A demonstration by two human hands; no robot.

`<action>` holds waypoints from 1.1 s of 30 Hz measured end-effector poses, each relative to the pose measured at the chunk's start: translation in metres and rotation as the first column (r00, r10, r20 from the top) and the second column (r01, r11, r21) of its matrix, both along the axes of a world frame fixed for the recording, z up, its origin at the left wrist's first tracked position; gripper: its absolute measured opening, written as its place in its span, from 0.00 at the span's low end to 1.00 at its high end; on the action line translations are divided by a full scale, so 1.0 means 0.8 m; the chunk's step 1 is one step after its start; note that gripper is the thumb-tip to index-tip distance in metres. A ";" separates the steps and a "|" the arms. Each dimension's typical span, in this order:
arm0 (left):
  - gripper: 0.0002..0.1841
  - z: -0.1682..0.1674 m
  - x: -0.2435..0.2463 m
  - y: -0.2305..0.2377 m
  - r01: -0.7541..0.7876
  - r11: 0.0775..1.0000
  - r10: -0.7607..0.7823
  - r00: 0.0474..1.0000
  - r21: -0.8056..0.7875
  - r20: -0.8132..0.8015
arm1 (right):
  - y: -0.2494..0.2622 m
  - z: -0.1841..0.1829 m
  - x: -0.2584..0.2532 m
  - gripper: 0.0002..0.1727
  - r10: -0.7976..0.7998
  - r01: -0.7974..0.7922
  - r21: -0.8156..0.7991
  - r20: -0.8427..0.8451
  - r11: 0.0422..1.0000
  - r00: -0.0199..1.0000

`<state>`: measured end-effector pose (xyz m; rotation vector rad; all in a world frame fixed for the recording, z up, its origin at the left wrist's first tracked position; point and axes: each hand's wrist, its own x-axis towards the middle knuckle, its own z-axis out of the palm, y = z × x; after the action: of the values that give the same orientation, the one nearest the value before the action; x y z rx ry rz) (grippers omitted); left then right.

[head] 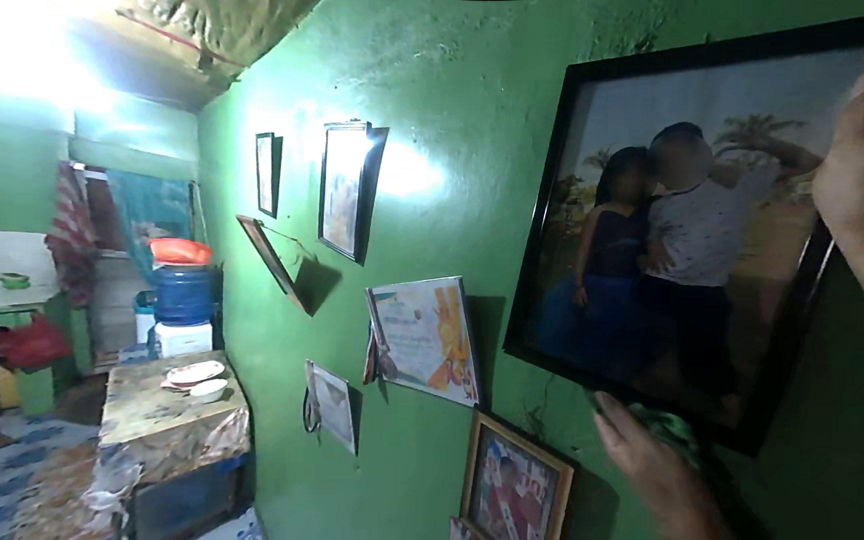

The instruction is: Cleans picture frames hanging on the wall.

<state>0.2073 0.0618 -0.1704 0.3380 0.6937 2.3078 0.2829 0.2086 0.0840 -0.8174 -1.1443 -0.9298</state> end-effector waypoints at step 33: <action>0.24 -0.056 -0.123 0.088 -0.664 0.737 0.527 0.450 0.125 -0.721 | -0.139 -0.043 -0.044 0.30 0.333 -0.328 -0.268 -0.030 0.906 0.943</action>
<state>0.1090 0.1325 -0.2151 1.1255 1.6434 2.7130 0.2477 0.0972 0.0496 -0.8003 -1.3936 -0.5047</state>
